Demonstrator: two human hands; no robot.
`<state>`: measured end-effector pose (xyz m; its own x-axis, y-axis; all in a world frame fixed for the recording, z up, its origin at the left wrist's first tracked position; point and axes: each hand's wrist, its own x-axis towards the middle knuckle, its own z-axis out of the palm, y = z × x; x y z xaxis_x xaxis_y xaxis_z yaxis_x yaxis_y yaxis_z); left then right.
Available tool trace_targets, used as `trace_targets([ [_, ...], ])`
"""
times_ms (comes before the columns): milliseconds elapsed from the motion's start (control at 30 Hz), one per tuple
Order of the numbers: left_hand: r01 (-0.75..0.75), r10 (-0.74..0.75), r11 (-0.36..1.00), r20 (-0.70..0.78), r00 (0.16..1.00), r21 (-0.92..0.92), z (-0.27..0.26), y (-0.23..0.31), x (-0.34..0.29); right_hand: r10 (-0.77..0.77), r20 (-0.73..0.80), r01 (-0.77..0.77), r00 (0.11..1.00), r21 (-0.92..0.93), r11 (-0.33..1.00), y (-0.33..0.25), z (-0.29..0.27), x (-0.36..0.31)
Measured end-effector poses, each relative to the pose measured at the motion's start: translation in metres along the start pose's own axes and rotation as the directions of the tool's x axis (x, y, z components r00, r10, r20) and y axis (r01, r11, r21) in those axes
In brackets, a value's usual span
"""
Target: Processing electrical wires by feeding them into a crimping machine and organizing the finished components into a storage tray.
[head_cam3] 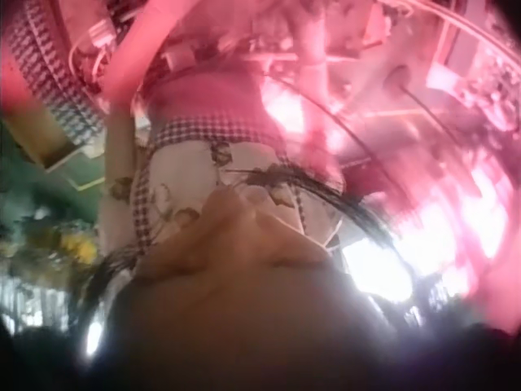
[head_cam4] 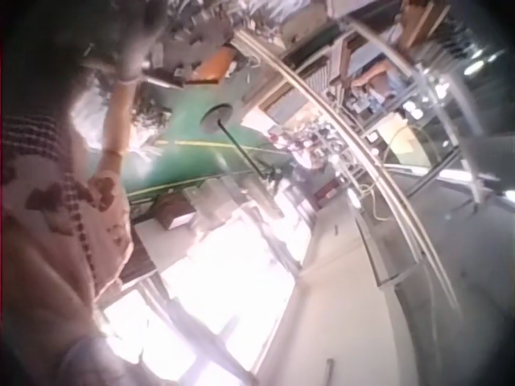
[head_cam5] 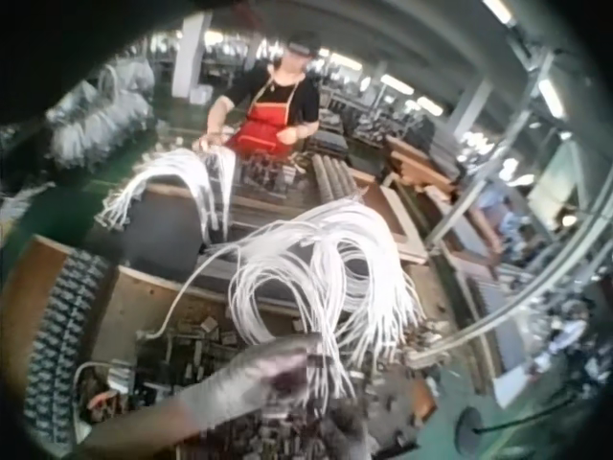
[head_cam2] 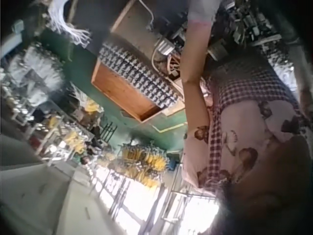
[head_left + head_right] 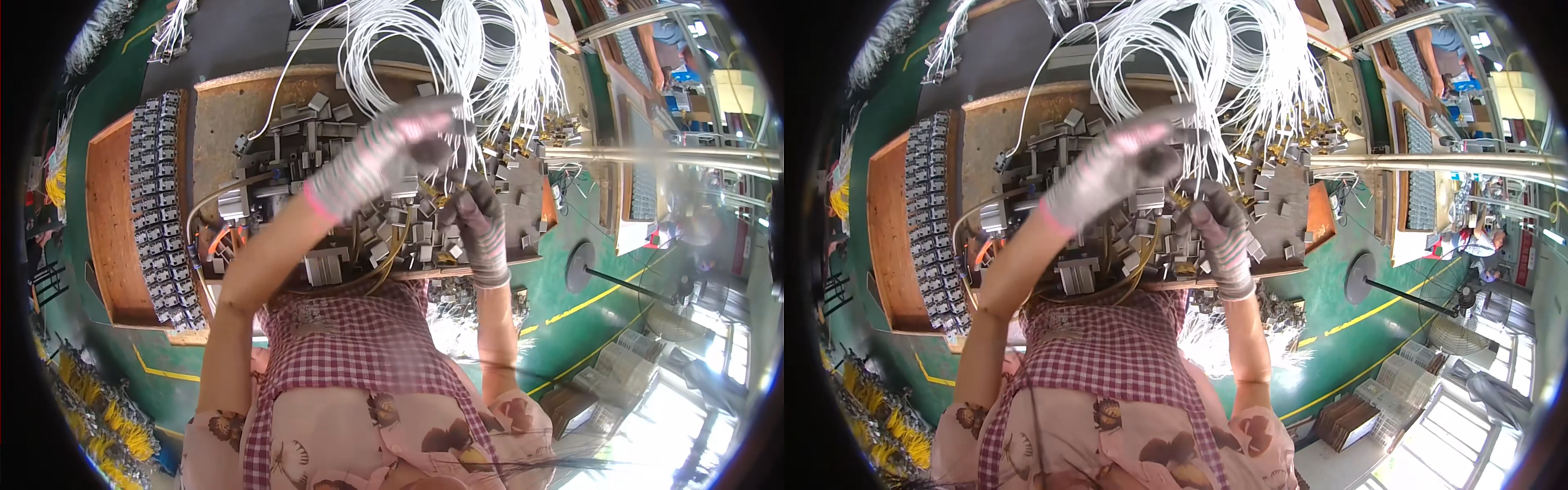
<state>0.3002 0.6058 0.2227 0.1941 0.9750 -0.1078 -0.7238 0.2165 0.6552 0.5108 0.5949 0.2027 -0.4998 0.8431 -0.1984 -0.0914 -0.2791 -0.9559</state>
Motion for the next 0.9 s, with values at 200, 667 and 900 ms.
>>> trace_targets([
  [200,-0.110,0.107,0.994,-0.174,0.979,-0.007,-0.068,0.043,0.035,-0.155,0.065,0.159,0.986,-0.063,0.985,0.000,0.074,0.009],
  [667,0.271,0.512,0.084,-0.275,0.814,0.959,-0.111,0.096,-0.076,-0.150,0.343,0.374,0.927,-0.854,0.362,0.004,0.064,-0.009],
  [900,0.298,0.410,-0.450,-0.102,0.906,0.842,-0.165,0.175,-0.064,-0.078,0.225,0.234,0.971,-0.846,0.480,0.005,0.062,-0.014],
])
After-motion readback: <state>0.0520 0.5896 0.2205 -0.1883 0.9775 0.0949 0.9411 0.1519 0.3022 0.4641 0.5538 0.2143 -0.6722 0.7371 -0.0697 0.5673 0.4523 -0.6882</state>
